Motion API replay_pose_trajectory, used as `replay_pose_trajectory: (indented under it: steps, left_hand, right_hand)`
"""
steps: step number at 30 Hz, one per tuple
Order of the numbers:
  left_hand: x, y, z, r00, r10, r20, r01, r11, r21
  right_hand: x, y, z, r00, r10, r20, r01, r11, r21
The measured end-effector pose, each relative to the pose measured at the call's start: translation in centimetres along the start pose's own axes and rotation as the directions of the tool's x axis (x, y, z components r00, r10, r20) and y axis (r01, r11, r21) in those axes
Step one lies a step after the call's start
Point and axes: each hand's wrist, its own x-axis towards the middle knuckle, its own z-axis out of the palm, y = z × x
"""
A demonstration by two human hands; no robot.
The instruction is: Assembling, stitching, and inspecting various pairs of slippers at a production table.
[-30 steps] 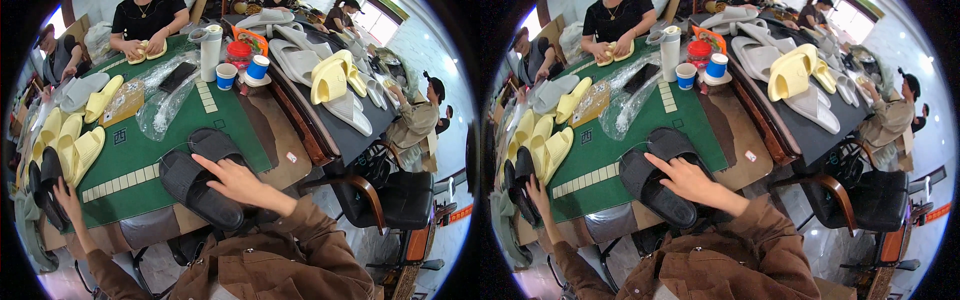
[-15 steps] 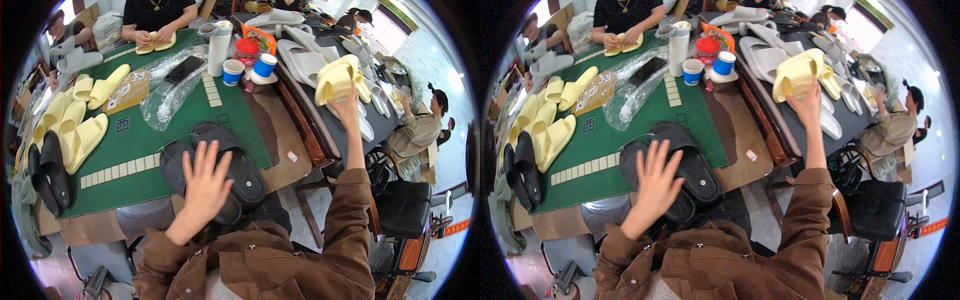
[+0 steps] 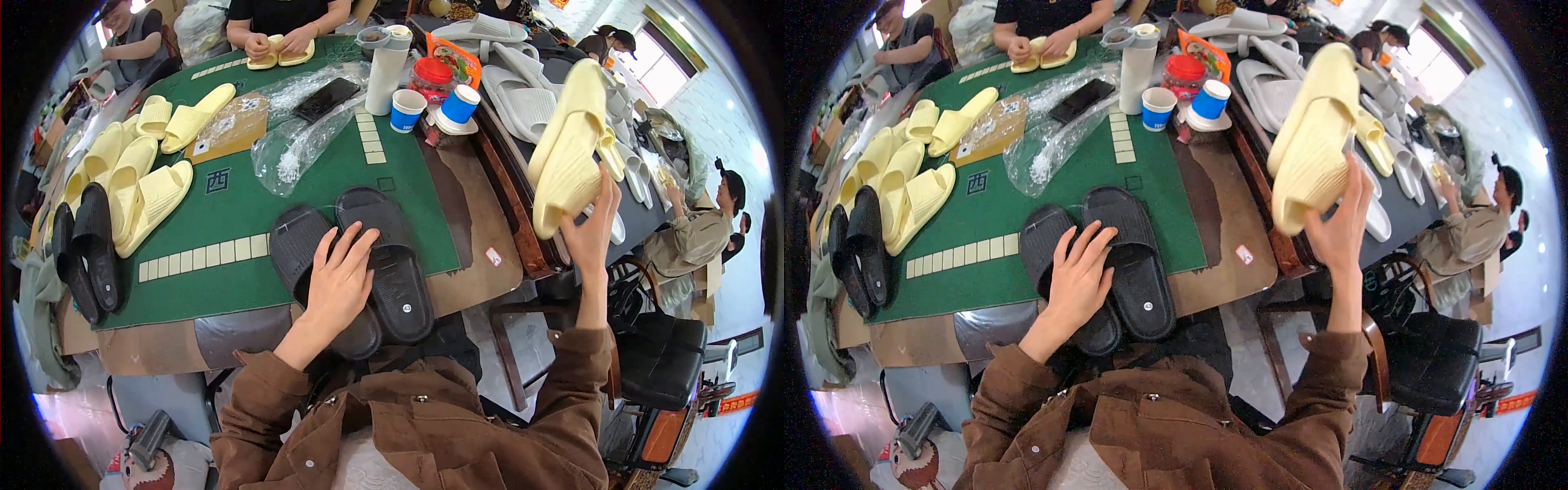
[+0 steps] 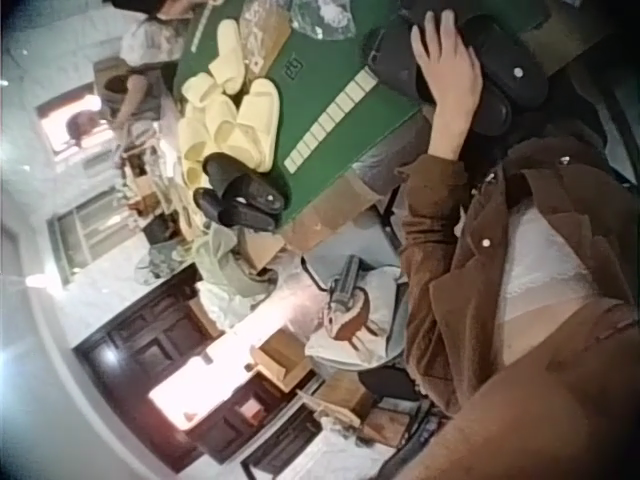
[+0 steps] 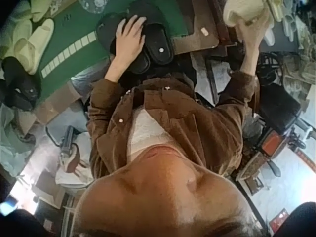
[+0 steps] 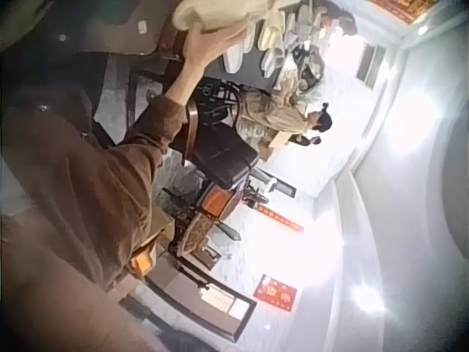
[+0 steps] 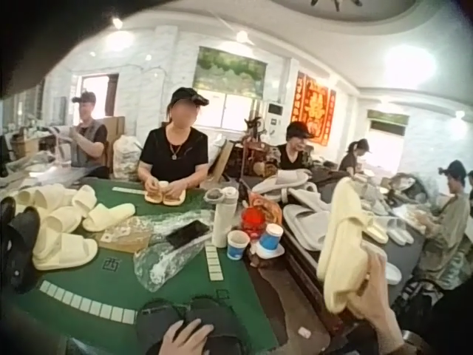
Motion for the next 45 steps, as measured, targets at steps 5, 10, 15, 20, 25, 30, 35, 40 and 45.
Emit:
replay_pose_trajectory:
  steps: [5,10,15,20,25,30,35,40,45]
  left_hand:
    - [-0.6,-0.6,-0.8,0.999,-0.002,-0.045,0.000,0.999,-0.040]
    - [-1.0,-0.7,-1.0,1.000,0.002,-0.025,-0.002,1.000,-0.028]
    - [-1.4,-0.7,-1.1,0.999,0.014,-0.035,-0.017,0.998,-0.066]
    - [-2.0,-0.6,-2.3,0.997,0.042,-0.066,-0.051,0.990,-0.129]
    - [-3.4,-1.7,-2.7,0.970,-0.173,-0.169,0.169,0.985,-0.041]
    - [-3.4,-2.0,-2.2,0.944,-0.312,-0.107,0.315,0.949,0.015]
    - [-3.1,-0.8,-1.1,0.960,-0.255,-0.115,0.264,0.962,0.068]
    - [-2.7,0.7,-0.8,0.967,-0.247,-0.068,0.251,0.966,0.064]
    - [-3.1,0.6,-0.8,0.964,-0.261,-0.055,0.264,0.962,0.064]
  right_hand:
    - [-1.8,-3.5,-4.5,0.922,-0.126,0.365,0.129,0.991,0.016]
    - [-3.5,-4.7,-3.7,0.710,-0.126,0.693,0.092,0.992,0.085]
    - [-7.1,-3.5,1.0,0.590,-0.180,0.787,0.133,0.983,0.124]
    - [-5.1,-5.2,-1.0,0.485,-0.142,0.863,0.083,0.990,0.117]
    - [-2.6,-9.5,0.8,0.407,-0.409,0.817,0.151,0.912,0.382]
    - [-0.4,-13.8,6.6,0.359,-0.637,0.682,0.142,0.760,0.635]
    - [1.0,-16.4,14.4,0.470,-0.677,0.567,0.074,0.670,0.739]
    - [0.4,-18.2,20.4,0.501,-0.588,0.634,0.053,0.753,0.656]
    - [-0.1,-19.5,21.2,0.393,-0.481,0.784,-0.022,0.847,0.531]
